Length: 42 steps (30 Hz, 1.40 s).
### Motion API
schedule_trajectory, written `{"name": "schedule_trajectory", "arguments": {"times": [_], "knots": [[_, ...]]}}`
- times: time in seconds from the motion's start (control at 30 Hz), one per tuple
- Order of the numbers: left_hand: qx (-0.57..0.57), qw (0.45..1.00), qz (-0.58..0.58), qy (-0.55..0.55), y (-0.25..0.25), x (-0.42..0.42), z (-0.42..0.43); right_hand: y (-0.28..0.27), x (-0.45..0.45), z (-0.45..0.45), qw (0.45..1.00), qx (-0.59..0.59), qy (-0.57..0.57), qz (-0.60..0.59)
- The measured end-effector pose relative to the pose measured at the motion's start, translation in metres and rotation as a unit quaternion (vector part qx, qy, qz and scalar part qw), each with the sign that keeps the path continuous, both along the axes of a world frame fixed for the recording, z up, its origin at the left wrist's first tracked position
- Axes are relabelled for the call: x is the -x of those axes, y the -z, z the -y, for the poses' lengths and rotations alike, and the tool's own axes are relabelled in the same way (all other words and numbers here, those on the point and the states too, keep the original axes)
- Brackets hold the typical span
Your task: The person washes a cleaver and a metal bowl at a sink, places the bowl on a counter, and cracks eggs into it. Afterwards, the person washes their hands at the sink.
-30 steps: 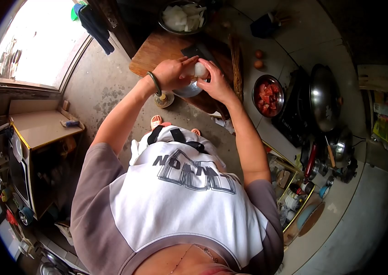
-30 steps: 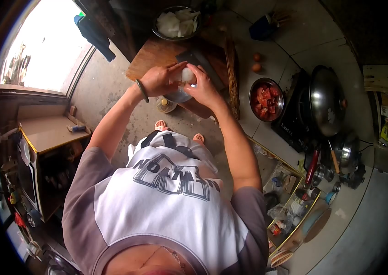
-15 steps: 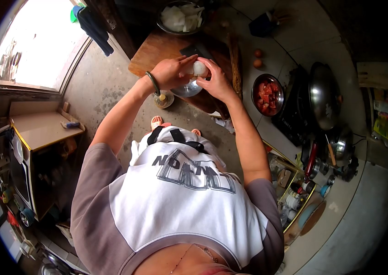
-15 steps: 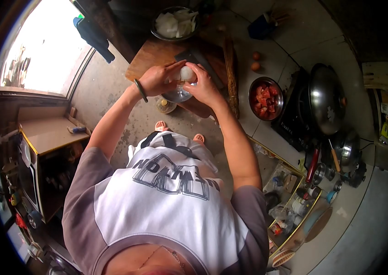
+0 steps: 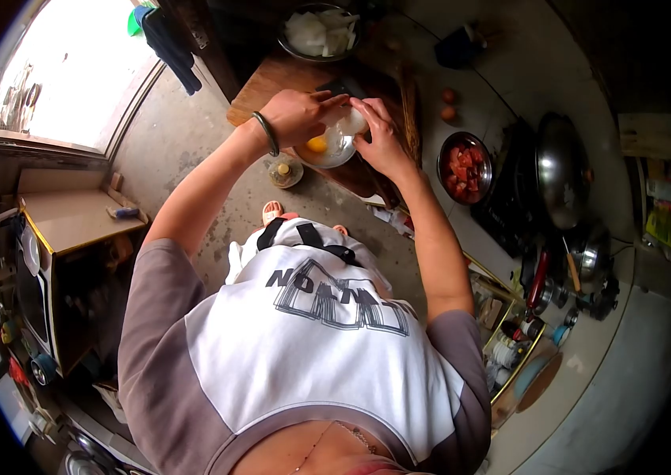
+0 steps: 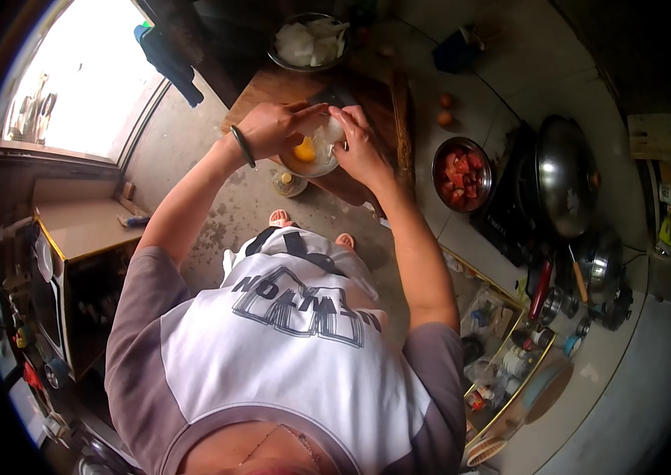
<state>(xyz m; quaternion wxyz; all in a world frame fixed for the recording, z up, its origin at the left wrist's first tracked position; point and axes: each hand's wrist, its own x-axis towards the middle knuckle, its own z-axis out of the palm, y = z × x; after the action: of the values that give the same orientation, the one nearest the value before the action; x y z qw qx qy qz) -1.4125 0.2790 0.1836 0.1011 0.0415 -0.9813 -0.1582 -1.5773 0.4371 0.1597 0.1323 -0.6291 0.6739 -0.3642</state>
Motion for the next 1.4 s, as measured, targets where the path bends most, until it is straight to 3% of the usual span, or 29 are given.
{"name": "schedule_trajectory", "arguments": {"times": [0.13, 0.33, 0.53, 0.77, 0.93, 1.0, 1.07, 1.13, 1.2, 1.23, 1.4], "knots": [[0.039, 0.999, 0.030, -0.006, -0.022, -0.001, -0.005, -0.015, 0.000, -0.002, 0.999, -0.009, 0.004, -0.046], [0.119, 0.988, -0.087, 0.037, -0.044, 0.001, 0.005, -0.072, -0.007, -0.008, 0.996, -0.002, 0.011, -0.088], [0.124, 0.988, -0.090, 0.035, -0.104, -0.009, -0.006, -0.114, -0.006, -0.013, 0.985, 0.029, 0.016, -0.171], [0.107, 0.983, -0.147, 0.024, -0.124, -0.014, -0.012, -0.143, -0.014, -0.020, 0.972, 0.058, 0.023, -0.228], [0.004, 0.985, -0.167, -0.043, -0.092, -0.017, -0.010, -0.144, -0.017, -0.021, 0.985, 0.048, 0.012, -0.167], [-0.069, 0.979, -0.162, -0.102, -0.045, -0.013, -0.007, -0.141, -0.022, -0.021, 0.993, 0.025, 0.012, -0.118], [-0.108, 0.967, -0.156, -0.168, 0.002, -0.012, -0.010, -0.102, -0.013, -0.017, 1.000, 0.002, -0.008, 0.028], [-0.135, 0.961, -0.099, -0.219, 0.048, -0.012, -0.015, -0.028, -0.008, -0.008, 0.998, -0.036, -0.030, 0.037], [-0.167, 0.951, -0.054, -0.254, 0.058, -0.017, -0.027, 0.005, -0.012, -0.013, 0.983, -0.107, 0.000, -0.147], [-0.165, 0.948, -0.080, -0.261, 0.065, -0.016, -0.028, 0.003, -0.013, -0.010, 0.997, -0.063, 0.003, -0.049], [-0.174, 0.940, -0.082, -0.283, 0.074, -0.018, -0.036, -0.041, -0.001, -0.006, 0.997, -0.055, -0.031, -0.053]]}}
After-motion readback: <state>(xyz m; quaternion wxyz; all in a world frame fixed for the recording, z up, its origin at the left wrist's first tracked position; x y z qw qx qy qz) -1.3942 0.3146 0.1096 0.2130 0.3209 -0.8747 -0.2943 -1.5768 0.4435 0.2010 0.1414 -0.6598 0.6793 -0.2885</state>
